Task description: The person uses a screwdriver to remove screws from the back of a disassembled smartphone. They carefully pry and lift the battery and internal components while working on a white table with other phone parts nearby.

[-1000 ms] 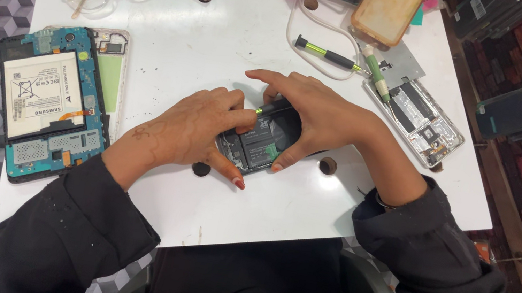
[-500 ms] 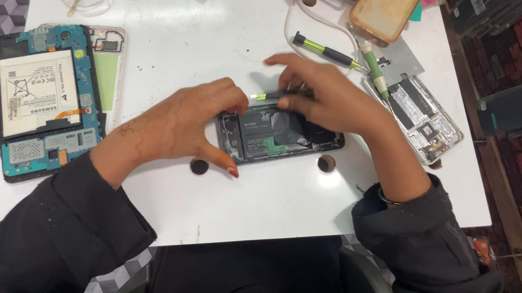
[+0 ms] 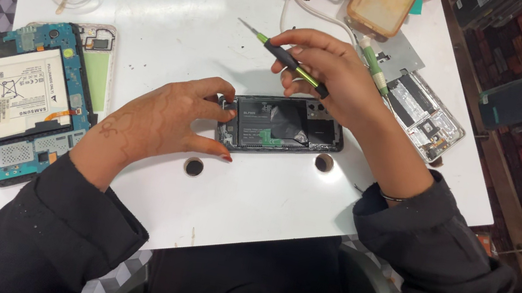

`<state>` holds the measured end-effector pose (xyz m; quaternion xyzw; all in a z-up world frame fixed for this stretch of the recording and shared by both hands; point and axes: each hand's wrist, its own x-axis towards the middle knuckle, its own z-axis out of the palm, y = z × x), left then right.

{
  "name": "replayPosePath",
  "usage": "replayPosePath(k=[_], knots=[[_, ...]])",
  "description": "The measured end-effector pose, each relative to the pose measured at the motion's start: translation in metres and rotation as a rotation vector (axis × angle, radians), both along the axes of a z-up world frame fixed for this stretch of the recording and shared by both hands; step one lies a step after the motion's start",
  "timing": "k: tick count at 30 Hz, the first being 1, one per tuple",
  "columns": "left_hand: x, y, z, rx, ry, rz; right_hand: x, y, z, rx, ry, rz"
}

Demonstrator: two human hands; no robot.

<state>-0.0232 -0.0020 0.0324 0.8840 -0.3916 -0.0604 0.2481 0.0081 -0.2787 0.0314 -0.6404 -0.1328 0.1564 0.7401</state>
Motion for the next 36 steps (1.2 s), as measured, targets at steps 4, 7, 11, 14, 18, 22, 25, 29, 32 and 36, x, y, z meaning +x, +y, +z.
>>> replayPosePath(k=[4, 7, 11, 14, 18, 22, 25, 29, 32, 36], knots=[[-0.002, -0.001, 0.003, -0.035, -0.07, -0.053, -0.012, 0.004, 0.013, 0.214, 0.084, 0.151], [-0.004, -0.004, 0.003, -0.036, -0.125, -0.063, -0.018, 0.006, 0.021, 0.401, 0.137, 0.229], [-0.01, -0.015, 0.0, 0.061, -0.236, -0.064, -0.018, 0.0, 0.016, 0.402, 0.094, 0.161], [-0.016, -0.021, -0.002, 0.174, -0.24, -0.069, -0.01, 0.0, 0.003, 0.342, 0.03, 0.084], [-0.011, -0.014, -0.003, -0.022, -0.311, -0.086, -0.008, 0.005, -0.016, 0.198, 0.015, -0.045], [0.001, 0.006, -0.002, -0.126, -0.096, -0.032, -0.006, 0.008, -0.025, 0.023, -0.126, -0.022], [0.005, 0.004, -0.005, -0.136, 0.037, 0.017, -0.004, 0.012, -0.027, -0.03, -0.112, -0.087], [0.007, -0.002, -0.008, -0.162, 0.159, 0.1, -0.005, 0.018, -0.028, -0.064, -0.216, -0.18], [0.007, -0.005, -0.01, -0.201, 0.187, 0.101, -0.015, 0.025, -0.026, -0.208, -0.431, -0.173], [0.007, -0.005, -0.012, -0.208, 0.204, 0.118, -0.035, 0.035, -0.029, -0.362, -0.701, -0.117]])
